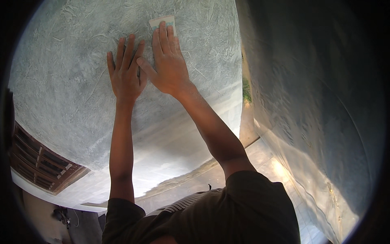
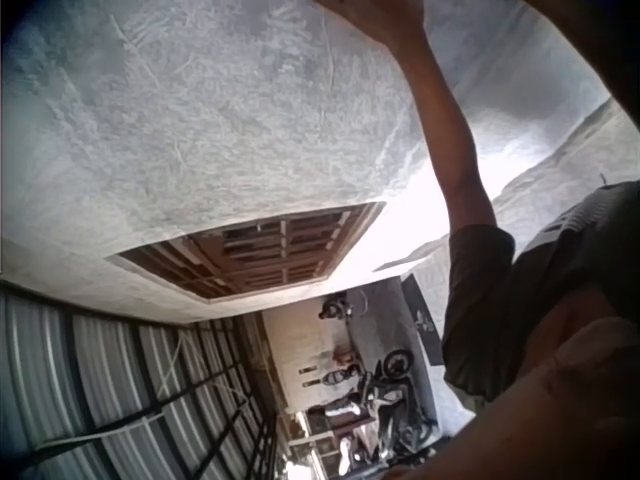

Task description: Sanding a concrete wall with a piece of sandpaper.

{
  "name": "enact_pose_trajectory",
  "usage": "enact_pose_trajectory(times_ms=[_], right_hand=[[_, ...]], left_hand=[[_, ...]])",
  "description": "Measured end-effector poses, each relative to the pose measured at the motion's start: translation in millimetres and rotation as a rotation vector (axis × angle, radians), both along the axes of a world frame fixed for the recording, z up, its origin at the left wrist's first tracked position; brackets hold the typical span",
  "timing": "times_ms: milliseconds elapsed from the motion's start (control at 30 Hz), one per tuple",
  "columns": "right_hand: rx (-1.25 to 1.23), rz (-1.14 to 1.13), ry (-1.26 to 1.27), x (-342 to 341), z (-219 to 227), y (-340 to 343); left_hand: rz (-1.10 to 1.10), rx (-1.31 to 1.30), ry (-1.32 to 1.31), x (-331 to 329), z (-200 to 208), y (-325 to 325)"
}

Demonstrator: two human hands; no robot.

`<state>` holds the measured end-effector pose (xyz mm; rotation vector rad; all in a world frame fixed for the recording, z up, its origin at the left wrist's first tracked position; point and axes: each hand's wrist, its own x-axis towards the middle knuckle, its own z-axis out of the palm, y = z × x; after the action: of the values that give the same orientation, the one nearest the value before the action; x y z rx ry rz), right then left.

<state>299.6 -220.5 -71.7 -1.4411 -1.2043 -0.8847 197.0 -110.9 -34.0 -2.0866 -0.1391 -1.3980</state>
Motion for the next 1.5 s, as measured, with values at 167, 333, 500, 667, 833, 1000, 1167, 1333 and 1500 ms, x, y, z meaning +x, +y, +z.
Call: enact_pose_trajectory(times_ms=[167, 333, 500, 667, 833, 1000, 1167, 1333, 1500], right_hand=[[-0.175, 0.163, 0.166, -34, -63, -8], [-0.034, 0.047, 0.027, -2, -3, -5], [-0.144, 0.102, 0.107, -28, -59, 0], [-0.061, 0.111, 0.059, -12, -10, 0], [-0.077, 0.103, 0.073, -20, -48, 3], [-0.047, 0.072, 0.066, -11, -12, -2], [-0.043, 0.071, 0.009, -11, -26, 5], [-0.014, 0.057, 0.028, -15, -24, 4], [0.007, 0.045, 0.023, -11, -25, 2]], left_hand=[[0.017, -0.003, 0.002, -4, -5, 5], [-0.034, -0.014, 0.005, 0, -2, -1], [0.044, 0.004, 0.010, -8, -2, 6], [-0.002, -0.017, 0.005, 0, -1, 1], [-0.038, -0.050, 0.012, -6, -1, 3], [0.001, -0.008, 0.013, -1, -1, -3], [0.000, -0.010, 0.003, -5, -3, 3], [-0.004, -0.016, 0.009, -5, -3, 1], [-0.019, -0.010, -0.004, -1, -3, 4]])
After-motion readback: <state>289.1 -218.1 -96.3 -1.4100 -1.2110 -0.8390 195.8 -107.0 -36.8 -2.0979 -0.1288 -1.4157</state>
